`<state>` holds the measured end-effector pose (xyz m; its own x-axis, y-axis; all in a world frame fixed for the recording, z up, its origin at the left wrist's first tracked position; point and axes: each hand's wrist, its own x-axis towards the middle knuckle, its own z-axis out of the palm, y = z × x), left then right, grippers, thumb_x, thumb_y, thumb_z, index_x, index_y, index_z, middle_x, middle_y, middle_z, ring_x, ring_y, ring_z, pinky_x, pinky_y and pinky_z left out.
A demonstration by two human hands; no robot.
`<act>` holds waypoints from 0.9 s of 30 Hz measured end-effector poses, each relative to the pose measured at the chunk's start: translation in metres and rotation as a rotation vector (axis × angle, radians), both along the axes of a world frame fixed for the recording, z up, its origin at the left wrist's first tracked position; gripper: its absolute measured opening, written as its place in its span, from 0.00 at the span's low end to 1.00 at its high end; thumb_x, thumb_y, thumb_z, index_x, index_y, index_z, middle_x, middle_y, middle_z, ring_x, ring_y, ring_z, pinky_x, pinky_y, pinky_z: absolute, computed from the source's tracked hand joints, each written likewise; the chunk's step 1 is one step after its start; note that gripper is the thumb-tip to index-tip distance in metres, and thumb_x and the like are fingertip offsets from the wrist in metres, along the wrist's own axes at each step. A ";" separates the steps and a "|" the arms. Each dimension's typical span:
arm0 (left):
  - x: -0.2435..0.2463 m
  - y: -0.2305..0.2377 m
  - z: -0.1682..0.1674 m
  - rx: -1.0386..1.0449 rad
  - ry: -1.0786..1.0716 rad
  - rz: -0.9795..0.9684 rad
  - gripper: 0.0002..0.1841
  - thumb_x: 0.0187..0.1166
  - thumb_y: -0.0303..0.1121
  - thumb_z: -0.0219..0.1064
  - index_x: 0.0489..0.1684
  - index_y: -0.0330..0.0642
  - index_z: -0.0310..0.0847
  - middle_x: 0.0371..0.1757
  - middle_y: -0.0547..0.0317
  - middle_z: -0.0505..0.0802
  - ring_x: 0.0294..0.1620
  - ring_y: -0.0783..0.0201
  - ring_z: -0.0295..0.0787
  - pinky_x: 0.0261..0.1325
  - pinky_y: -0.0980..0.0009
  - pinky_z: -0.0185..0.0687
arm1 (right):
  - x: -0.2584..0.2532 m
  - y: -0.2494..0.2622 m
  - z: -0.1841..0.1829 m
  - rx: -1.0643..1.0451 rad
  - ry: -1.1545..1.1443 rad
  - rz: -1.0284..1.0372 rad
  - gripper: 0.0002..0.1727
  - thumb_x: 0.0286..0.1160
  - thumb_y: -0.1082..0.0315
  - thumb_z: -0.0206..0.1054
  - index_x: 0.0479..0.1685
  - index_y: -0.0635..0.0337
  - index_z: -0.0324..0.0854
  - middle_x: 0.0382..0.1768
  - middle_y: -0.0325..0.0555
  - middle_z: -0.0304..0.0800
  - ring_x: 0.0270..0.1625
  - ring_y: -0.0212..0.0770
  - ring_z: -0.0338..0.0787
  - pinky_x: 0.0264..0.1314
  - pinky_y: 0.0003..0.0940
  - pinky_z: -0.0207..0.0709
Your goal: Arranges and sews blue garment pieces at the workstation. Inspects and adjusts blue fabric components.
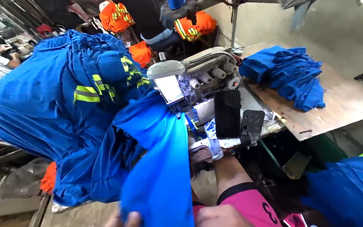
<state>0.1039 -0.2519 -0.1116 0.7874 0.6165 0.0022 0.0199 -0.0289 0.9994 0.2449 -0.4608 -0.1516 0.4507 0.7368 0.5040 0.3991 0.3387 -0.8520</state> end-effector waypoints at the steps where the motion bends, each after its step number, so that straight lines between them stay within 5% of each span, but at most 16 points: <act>1: -0.002 -0.006 -0.022 -0.122 0.090 -0.026 0.09 0.82 0.29 0.66 0.47 0.57 0.89 0.40 0.75 0.98 0.42 0.76 0.95 0.51 0.72 0.92 | 0.003 -0.011 -0.026 -0.107 0.044 -0.015 0.14 0.77 0.65 0.74 0.33 0.70 0.90 0.36 0.54 0.94 0.42 0.41 0.93 0.49 0.34 0.87; 4: 0.000 -0.023 -0.104 -0.319 0.147 -0.001 0.07 0.83 0.25 0.64 0.43 0.41 0.91 0.38 0.60 0.98 0.41 0.66 0.96 0.52 0.63 0.93 | 0.003 -0.041 -0.098 -0.461 0.283 -0.103 0.14 0.78 0.63 0.72 0.34 0.68 0.91 0.35 0.51 0.93 0.40 0.41 0.93 0.49 0.40 0.87; 7: 0.013 -0.031 -0.139 -0.359 0.048 0.071 0.07 0.82 0.25 0.65 0.49 0.34 0.87 0.43 0.55 0.97 0.46 0.63 0.96 0.59 0.60 0.92 | -0.003 -0.052 -0.126 -0.499 0.422 -0.168 0.17 0.80 0.58 0.71 0.33 0.65 0.91 0.32 0.45 0.93 0.33 0.34 0.90 0.43 0.33 0.87; 11: 0.018 -0.022 -0.142 -0.358 0.049 -0.088 0.18 0.71 0.30 0.78 0.53 0.28 0.85 0.46 0.45 0.96 0.47 0.58 0.96 0.56 0.58 0.93 | 0.000 -0.054 -0.132 -0.493 0.451 -0.275 0.15 0.74 0.55 0.75 0.31 0.59 0.92 0.32 0.37 0.94 0.35 0.28 0.91 0.42 0.29 0.88; 16: 0.004 -0.022 -0.143 -0.258 0.070 -0.122 0.08 0.75 0.30 0.75 0.43 0.34 0.91 0.40 0.51 0.97 0.42 0.64 0.96 0.53 0.64 0.93 | 0.002 -0.057 -0.133 -0.423 0.496 -0.294 0.15 0.65 0.52 0.82 0.29 0.55 0.94 0.33 0.34 0.94 0.38 0.25 0.91 0.44 0.24 0.87; 23: -0.003 -0.038 -0.142 -0.217 0.017 -0.008 0.11 0.70 0.31 0.79 0.45 0.35 0.90 0.40 0.54 0.98 0.42 0.64 0.97 0.53 0.65 0.94 | -0.002 -0.059 -0.134 -0.403 0.528 -0.264 0.13 0.75 0.58 0.75 0.32 0.59 0.93 0.34 0.37 0.94 0.36 0.27 0.92 0.44 0.26 0.89; 27: -0.001 -0.043 -0.141 -0.231 0.005 0.062 0.11 0.69 0.20 0.75 0.47 0.29 0.86 0.41 0.50 0.97 0.43 0.61 0.97 0.54 0.62 0.94 | 0.000 -0.059 -0.133 -0.451 0.543 -0.246 0.13 0.76 0.58 0.74 0.32 0.58 0.93 0.32 0.35 0.95 0.34 0.27 0.92 0.41 0.26 0.89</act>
<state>0.1028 -0.2949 -0.2531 0.7479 0.6470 -0.1485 0.0195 0.2022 0.9791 0.2446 -0.5200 -0.2844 0.7286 0.6652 -0.1632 -0.0981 -0.1346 -0.9860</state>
